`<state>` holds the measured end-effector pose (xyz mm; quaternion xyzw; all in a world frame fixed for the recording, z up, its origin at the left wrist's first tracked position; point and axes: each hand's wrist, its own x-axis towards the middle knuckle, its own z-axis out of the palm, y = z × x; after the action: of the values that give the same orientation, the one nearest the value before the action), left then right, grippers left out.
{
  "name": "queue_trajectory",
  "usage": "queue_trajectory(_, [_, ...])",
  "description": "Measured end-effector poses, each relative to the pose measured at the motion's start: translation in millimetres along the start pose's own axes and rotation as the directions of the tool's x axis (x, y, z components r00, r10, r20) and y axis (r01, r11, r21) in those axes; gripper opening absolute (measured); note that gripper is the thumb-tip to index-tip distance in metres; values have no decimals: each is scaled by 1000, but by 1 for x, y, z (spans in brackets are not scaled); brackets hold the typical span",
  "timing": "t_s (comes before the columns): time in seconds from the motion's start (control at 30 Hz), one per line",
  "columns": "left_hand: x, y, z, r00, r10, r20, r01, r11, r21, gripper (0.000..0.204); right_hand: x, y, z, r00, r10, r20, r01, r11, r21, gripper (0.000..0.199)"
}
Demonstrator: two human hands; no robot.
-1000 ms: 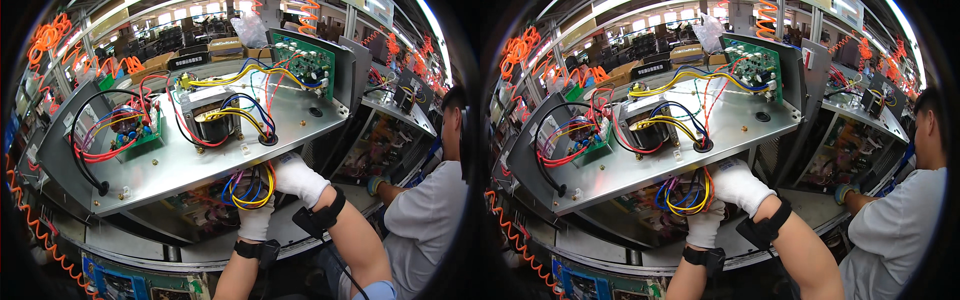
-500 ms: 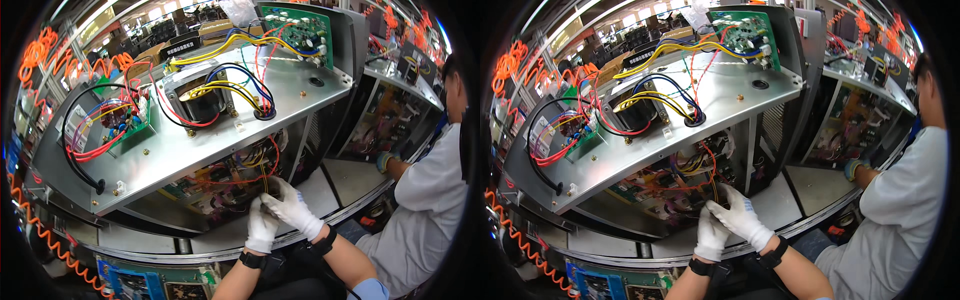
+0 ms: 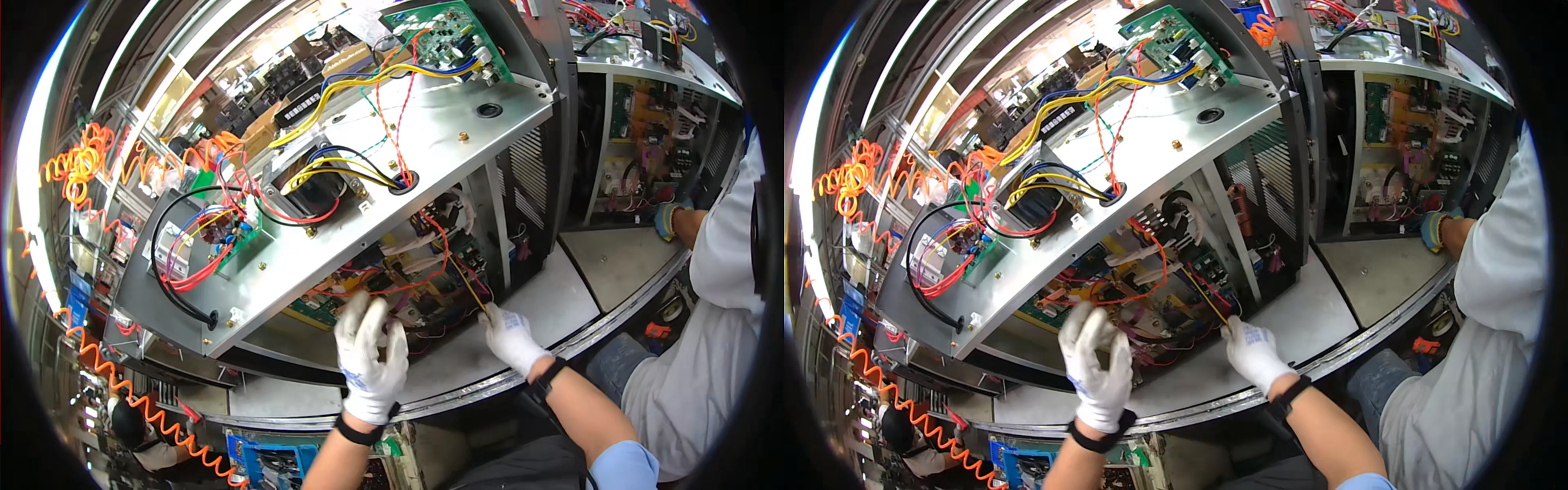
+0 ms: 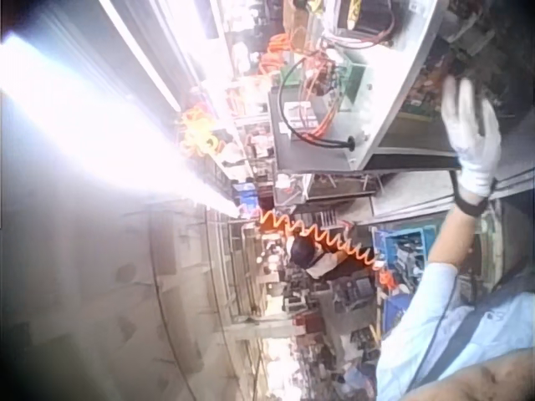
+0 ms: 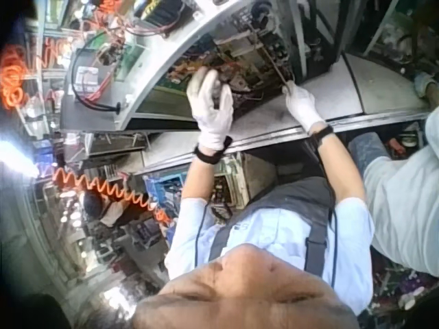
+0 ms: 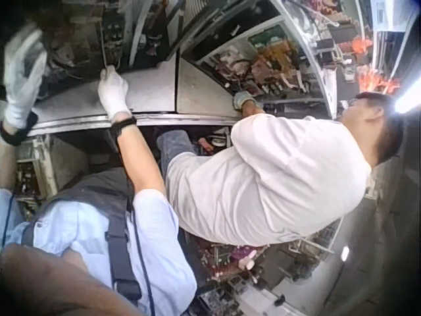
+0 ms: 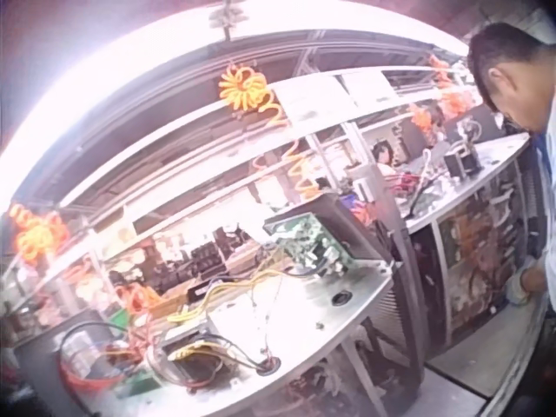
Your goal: Assembling and wiring industrial electrical control cabinets on a production line.
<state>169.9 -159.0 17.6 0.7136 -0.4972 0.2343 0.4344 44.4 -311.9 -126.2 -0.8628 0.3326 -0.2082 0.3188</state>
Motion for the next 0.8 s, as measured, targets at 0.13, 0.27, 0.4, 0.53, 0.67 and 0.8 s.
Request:
queue_trajectory(0.13, [47, -8, -8, 922, 177, 345, -321, 847, 424, 37, -18, 2, 1, 999, 35, 28, -39, 985, 171, 18])
queue_trajectory(0.27, [50, -34, -41, 898, 366, 243, -406, 903, 143, 19, -12, 4, -25, 992, 115, 50, -126, 915, 382, 20])
queue_trajectory(0.4, [52, -20, -32, 946, -293, -138, 209, 877, -434, 15, -17, -1, -35, 920, -130, -370, 159, 986, 48, 43])
queue_trajectory(0.53, [52, -5, -23, 917, -383, -111, 273, 805, -527, 15, 9, -82, -83, 863, -310, -399, 443, 844, 302, 54])
queue_trajectory(0.67, [52, -6, -19, 913, -377, -154, 229, 789, -571, 17, 58, -149, -118, 948, -244, 206, -151, 226, 962, 35])
queue_trajectory(0.8, [52, -13, -14, 929, -341, -142, 215, 813, -542, 20, 81, -161, -106, 950, -257, 178, -197, -53, 979, 20])
